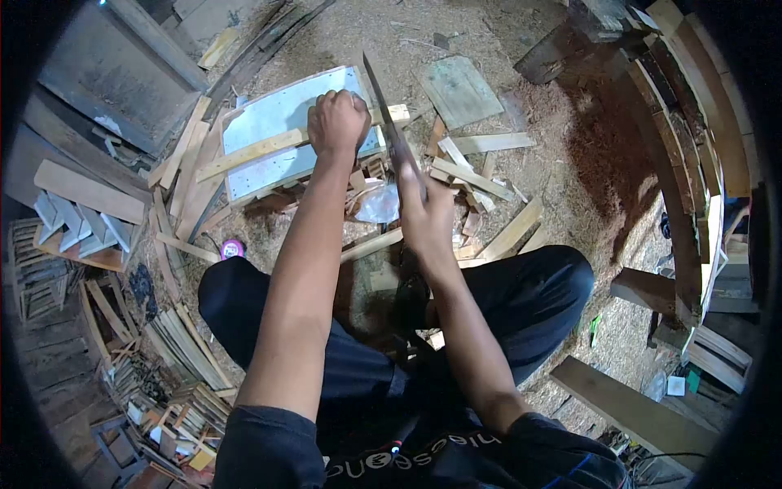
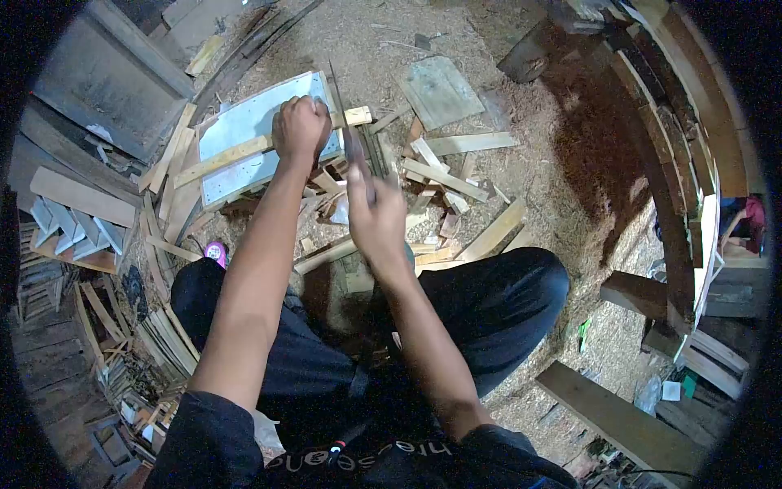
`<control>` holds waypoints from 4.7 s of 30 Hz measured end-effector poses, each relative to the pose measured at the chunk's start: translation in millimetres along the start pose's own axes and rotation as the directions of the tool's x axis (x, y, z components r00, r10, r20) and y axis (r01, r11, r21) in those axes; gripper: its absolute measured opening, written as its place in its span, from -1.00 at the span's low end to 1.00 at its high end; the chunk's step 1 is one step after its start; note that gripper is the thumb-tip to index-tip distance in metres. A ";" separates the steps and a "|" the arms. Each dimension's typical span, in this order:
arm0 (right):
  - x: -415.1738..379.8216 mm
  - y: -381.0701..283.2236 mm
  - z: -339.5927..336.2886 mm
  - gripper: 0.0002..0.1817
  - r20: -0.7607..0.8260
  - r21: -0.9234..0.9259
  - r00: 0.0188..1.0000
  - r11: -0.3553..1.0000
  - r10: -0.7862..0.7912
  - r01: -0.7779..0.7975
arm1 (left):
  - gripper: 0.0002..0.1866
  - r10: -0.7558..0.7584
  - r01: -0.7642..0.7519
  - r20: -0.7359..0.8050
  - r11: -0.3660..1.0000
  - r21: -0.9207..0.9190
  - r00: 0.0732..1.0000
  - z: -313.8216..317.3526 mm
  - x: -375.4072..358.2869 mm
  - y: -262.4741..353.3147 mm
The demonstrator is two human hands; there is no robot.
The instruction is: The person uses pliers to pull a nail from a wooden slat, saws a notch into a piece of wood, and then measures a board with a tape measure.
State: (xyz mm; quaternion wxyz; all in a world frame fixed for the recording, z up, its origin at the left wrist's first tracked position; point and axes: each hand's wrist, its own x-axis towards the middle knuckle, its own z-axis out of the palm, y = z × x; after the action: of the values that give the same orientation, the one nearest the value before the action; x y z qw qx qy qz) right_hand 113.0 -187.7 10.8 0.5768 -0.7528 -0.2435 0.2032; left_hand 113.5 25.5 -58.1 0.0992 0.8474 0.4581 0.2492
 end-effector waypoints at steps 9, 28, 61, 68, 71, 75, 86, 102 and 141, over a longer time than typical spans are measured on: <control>-3.7 -2.3 -6.9 -0.40 -0.023 -0.019 1.000 1.000 0.013 -0.013 | -0.70 0.035 -0.036 -0.044 0.999 -0.019 0.998 -10.2 -9.5 6.8; 21.4 18.6 13.7 -0.43 -0.040 0.061 0.999 0.998 0.031 -0.029 | -0.76 0.276 -0.263 0.035 0.942 -0.209 0.960 -29.5 -12.8 -1.8; 10.6 -2.6 5.1 -0.43 -0.011 0.005 1.000 1.000 -0.001 0.002 | -0.71 0.482 -0.480 -0.059 0.837 -0.262 0.874 -26.5 -16.1 -21.4; -59.8 -10.0 -49.4 -0.53 0.087 0.035 0.987 0.990 0.135 -0.138 | -0.69 0.460 -0.444 -0.019 0.846 -0.296 0.888 -30.1 -11.3 -18.4; -43.3 -16.5 -32.8 -0.50 0.041 -0.111 0.997 0.992 0.061 -0.056 | -0.70 0.472 -0.462 -0.055 0.821 -0.335 0.880 -18.2 -12.5 -24.5; 17.6 0.2 12.7 -0.40 -0.058 0.032 0.996 0.997 -0.075 0.077 | -0.70 0.493 -0.493 -0.078 0.821 -0.290 0.867 -21.7 -13.0 -24.7; -2.3 -0.9 -4.5 -0.51 0.008 -0.005 1.000 1.000 0.016 -0.016 | -0.74 0.465 -0.458 -0.052 0.837 -0.298 0.884 -30.6 -16.6 -18.1; 28.8 0.7 8.1 -0.43 -0.047 0.046 0.999 0.999 -0.028 0.030 | -0.72 0.477 -0.479 -0.079 0.830 -0.287 0.875 -19.6 -6.8 -25.1; 34.2 -15.9 7.0 -0.50 -0.003 -0.101 1.000 0.995 0.001 -0.001 | -0.70 0.424 -0.411 -0.020 0.865 -0.288 0.906 -25.5 -10.6 -21.9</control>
State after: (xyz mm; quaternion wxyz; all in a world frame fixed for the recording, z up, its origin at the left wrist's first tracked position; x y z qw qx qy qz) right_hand 134.1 -158.3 23.6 0.5383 -0.7814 -0.2523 0.1896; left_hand 79.7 27.5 -48.5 0.1741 0.9083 0.2210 0.3097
